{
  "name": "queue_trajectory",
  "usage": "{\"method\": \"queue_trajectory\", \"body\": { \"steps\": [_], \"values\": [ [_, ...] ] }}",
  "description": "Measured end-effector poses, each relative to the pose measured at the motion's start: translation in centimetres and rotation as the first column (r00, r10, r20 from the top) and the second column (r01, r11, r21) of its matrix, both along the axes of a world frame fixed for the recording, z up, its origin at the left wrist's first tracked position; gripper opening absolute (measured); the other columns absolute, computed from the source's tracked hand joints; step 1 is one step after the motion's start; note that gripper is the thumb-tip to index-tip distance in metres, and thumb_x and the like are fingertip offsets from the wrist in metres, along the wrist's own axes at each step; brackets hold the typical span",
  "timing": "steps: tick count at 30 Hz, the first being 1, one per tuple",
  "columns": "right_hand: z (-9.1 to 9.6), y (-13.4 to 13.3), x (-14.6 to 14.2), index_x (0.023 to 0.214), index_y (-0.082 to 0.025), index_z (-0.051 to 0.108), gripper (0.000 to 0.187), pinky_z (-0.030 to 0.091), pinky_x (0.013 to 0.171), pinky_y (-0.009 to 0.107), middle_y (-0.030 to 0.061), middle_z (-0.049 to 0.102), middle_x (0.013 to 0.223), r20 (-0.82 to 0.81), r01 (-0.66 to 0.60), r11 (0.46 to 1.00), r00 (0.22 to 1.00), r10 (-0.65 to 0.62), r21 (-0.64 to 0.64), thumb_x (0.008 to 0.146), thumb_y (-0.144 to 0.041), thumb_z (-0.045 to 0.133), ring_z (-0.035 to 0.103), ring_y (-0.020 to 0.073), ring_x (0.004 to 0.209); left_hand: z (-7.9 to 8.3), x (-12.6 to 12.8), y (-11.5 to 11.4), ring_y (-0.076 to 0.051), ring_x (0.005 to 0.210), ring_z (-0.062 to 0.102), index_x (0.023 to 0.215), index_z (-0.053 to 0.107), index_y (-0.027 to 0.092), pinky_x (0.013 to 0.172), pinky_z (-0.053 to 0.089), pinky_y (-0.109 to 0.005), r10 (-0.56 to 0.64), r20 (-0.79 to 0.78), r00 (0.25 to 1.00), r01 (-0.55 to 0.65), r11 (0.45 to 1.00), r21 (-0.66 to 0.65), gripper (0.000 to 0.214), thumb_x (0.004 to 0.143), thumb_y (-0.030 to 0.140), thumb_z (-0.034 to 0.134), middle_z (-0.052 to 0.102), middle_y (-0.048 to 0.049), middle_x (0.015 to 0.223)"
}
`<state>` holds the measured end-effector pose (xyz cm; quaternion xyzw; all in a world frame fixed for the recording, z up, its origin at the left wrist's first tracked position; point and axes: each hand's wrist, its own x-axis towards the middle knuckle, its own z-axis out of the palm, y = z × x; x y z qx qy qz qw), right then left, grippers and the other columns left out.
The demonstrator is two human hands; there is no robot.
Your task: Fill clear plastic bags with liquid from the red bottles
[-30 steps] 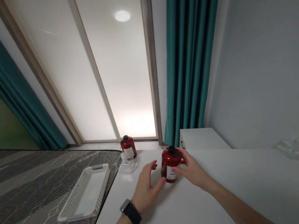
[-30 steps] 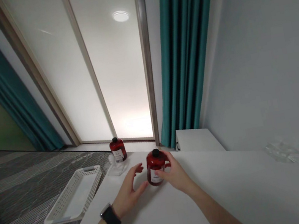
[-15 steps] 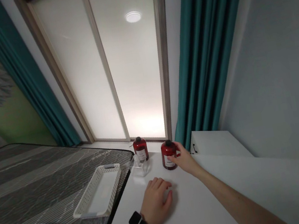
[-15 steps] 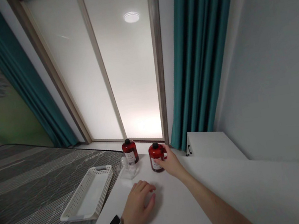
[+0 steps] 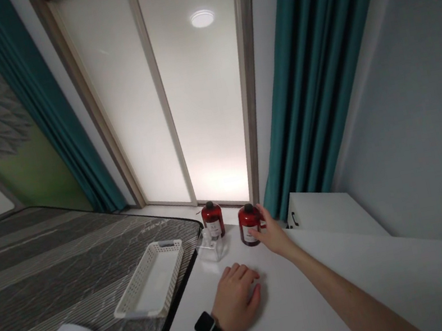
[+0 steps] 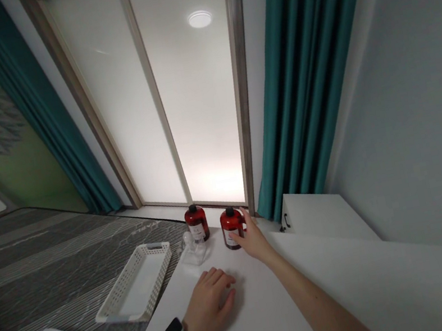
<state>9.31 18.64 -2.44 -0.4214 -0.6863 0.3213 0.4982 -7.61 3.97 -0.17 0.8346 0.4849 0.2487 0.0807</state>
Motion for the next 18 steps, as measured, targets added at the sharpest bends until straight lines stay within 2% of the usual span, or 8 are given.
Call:
{"method": "queue_trajectory", "body": {
  "steps": [2,5,10,14,18],
  "values": [
    [0.3,-0.7,0.7,0.148,-0.026,0.022,0.083,0.046,0.100,0.045,0.0128,0.053,0.138,0.009,-0.021,1.000,1.000,0.021,0.002,0.078,-0.032,0.067,0.052,0.0253,0.126,0.1,0.0,0.0,-0.024,0.090,0.058,0.096,0.061,0.021,0.081,0.041,-0.038,-0.002,-0.020,1.000,0.002,1.000,0.000,0.018,0.084,0.010,0.055,0.066,-0.0046,0.094],
    [0.9,-2.7,2.2,0.149,-0.026,0.021,0.076,0.041,0.105,0.049,0.0131,0.053,0.138,0.028,-0.028,1.000,0.999,0.027,0.003,0.085,-0.033,0.060,0.051,0.0249,0.128,0.4,0.0,-0.1,-0.024,0.089,0.058,0.095,0.060,0.020,0.079,0.041,-0.037,-0.010,-0.037,0.999,0.010,1.000,-0.008,0.017,0.083,0.009,0.055,0.066,-0.0047,0.093],
    [1.9,-8.6,5.1,0.150,-0.027,0.021,0.067,0.036,0.109,0.050,0.0103,0.059,0.131,0.107,-0.033,0.999,0.994,0.036,-0.028,0.091,-0.029,0.052,0.055,0.0223,0.123,0.6,0.2,-0.3,-0.024,0.089,0.057,0.094,0.061,0.020,0.080,0.039,-0.037,-0.028,-0.068,0.997,0.028,1.000,0.005,0.015,0.085,0.011,0.054,0.066,-0.0047,0.093],
    [2.3,-13.5,6.6,0.148,-0.029,0.025,0.064,0.036,0.110,0.049,0.0084,0.059,0.131,0.191,-0.016,0.993,0.981,0.038,-0.113,0.090,-0.024,0.049,0.055,0.0218,0.123,0.4,0.5,-0.4,-0.024,0.087,0.058,0.094,0.062,0.020,0.079,0.039,-0.038,-0.023,-0.082,0.996,0.025,0.999,0.020,0.015,0.085,0.011,0.054,0.067,-0.0047,0.091],
    [2.1,-16.0,7.0,0.142,-0.029,0.035,0.056,0.036,0.109,0.048,0.0077,0.060,0.129,0.218,-0.003,0.988,0.975,0.037,-0.154,0.088,-0.022,0.048,0.055,0.0219,0.122,0.5,0.6,-0.5,-0.024,0.084,0.059,0.093,0.062,0.020,0.076,0.041,-0.038,-0.026,-0.096,0.995,0.030,0.998,0.046,0.013,0.086,0.012,0.054,0.067,-0.0043,0.088]
  ]
}}
